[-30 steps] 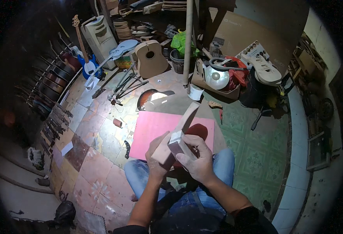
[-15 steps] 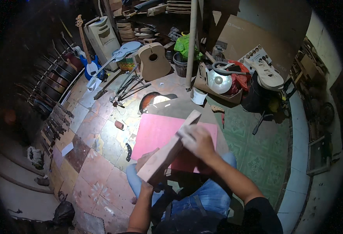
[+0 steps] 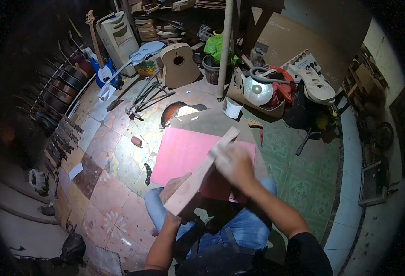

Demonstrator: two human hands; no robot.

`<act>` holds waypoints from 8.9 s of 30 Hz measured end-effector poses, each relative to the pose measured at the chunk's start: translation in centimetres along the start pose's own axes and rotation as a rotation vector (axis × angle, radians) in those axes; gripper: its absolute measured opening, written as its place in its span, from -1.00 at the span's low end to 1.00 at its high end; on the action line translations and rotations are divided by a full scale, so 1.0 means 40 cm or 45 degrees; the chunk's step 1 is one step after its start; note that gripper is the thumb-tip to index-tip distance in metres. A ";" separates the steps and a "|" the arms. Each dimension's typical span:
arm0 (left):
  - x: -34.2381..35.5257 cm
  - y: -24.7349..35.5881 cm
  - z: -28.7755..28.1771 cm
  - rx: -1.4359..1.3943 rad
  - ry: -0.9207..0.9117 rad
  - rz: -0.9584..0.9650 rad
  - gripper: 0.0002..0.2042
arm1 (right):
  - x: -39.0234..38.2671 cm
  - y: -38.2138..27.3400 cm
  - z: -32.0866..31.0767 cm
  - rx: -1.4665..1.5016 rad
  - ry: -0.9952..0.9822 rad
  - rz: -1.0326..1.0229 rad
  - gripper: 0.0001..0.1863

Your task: The person sands the sides and back of a wooden guitar body by hand using a piece of sandpaper while sitting on the floor.

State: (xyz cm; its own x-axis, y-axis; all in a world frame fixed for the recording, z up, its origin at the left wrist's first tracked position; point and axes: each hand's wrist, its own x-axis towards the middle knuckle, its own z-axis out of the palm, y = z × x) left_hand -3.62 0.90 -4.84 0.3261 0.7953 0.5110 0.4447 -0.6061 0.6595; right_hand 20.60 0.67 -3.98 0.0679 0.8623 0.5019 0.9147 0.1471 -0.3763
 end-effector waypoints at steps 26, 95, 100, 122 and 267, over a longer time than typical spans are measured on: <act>-0.082 -0.040 0.053 -0.704 0.080 0.045 -0.64 | 0.002 0.090 -0.036 -0.044 0.018 0.156 -0.69; -0.020 -0.210 -0.119 -0.638 -0.077 -0.399 -0.35 | 0.008 0.380 0.009 0.907 0.070 0.680 -0.65; 0.045 -0.084 -0.102 0.005 -0.034 0.279 -0.55 | 0.017 0.160 -0.025 0.199 0.041 0.362 -0.57; -0.044 -0.073 -0.057 -0.277 0.128 0.168 -0.48 | 0.035 0.298 -0.040 0.802 -0.120 0.850 -0.74; 0.045 -0.143 -0.028 -0.122 0.312 0.007 -0.48 | -0.028 0.138 -0.096 0.304 -0.546 0.434 0.15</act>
State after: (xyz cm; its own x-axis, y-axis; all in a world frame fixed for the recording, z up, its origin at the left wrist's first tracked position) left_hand -6.51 5.77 -7.09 0.1112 0.7726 0.6251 0.3589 -0.6178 0.6997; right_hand 27.08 -1.35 -3.63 0.1294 0.9914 -0.0182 0.7515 -0.1100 -0.6505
